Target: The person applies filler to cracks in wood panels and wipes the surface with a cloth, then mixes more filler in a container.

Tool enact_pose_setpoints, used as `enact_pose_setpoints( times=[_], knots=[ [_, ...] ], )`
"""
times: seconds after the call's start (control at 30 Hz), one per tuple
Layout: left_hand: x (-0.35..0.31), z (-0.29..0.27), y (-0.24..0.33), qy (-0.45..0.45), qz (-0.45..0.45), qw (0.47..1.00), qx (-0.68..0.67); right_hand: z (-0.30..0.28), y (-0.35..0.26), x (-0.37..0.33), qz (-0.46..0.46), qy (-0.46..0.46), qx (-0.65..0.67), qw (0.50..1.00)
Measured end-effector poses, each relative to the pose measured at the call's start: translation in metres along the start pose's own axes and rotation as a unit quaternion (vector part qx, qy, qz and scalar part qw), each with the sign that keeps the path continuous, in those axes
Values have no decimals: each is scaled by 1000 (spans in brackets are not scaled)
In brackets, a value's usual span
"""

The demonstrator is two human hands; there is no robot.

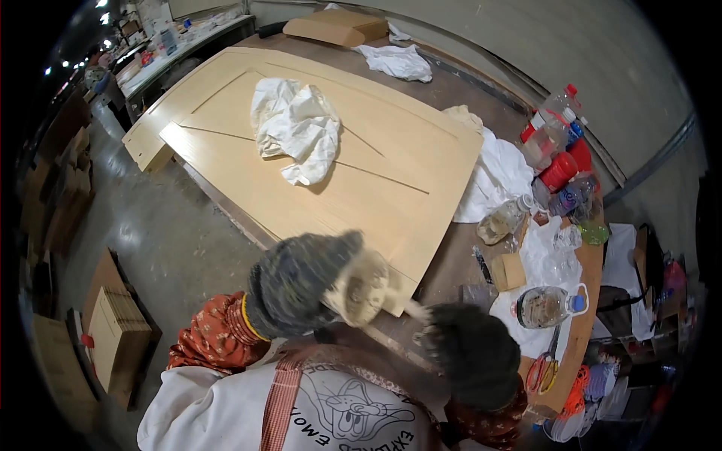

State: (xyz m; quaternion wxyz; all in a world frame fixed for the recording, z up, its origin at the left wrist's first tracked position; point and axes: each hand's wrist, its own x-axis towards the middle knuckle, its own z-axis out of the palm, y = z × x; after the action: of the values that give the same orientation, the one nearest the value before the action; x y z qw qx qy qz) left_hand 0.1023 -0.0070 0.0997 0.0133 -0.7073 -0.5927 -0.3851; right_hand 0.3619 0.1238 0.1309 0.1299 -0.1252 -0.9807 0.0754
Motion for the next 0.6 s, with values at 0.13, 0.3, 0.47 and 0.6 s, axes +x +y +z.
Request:
enact_pose_setpoints(
  times=[0.13,0.3,0.47,0.6],
  knots=[
    [-17,1,-16,90,-101,986,-96,28,5,-15,181,146,202,951],
    [9,-1,-22,166,-186,966,-74,52,-4,4,193,169,247,934],
    [8,4,-43,169,-180,967,-67,62,8,12,55,199,-8,979],
    [6,9,-47,134,-169,976,-22,61,8,16,66,196,6,978]
  ],
)
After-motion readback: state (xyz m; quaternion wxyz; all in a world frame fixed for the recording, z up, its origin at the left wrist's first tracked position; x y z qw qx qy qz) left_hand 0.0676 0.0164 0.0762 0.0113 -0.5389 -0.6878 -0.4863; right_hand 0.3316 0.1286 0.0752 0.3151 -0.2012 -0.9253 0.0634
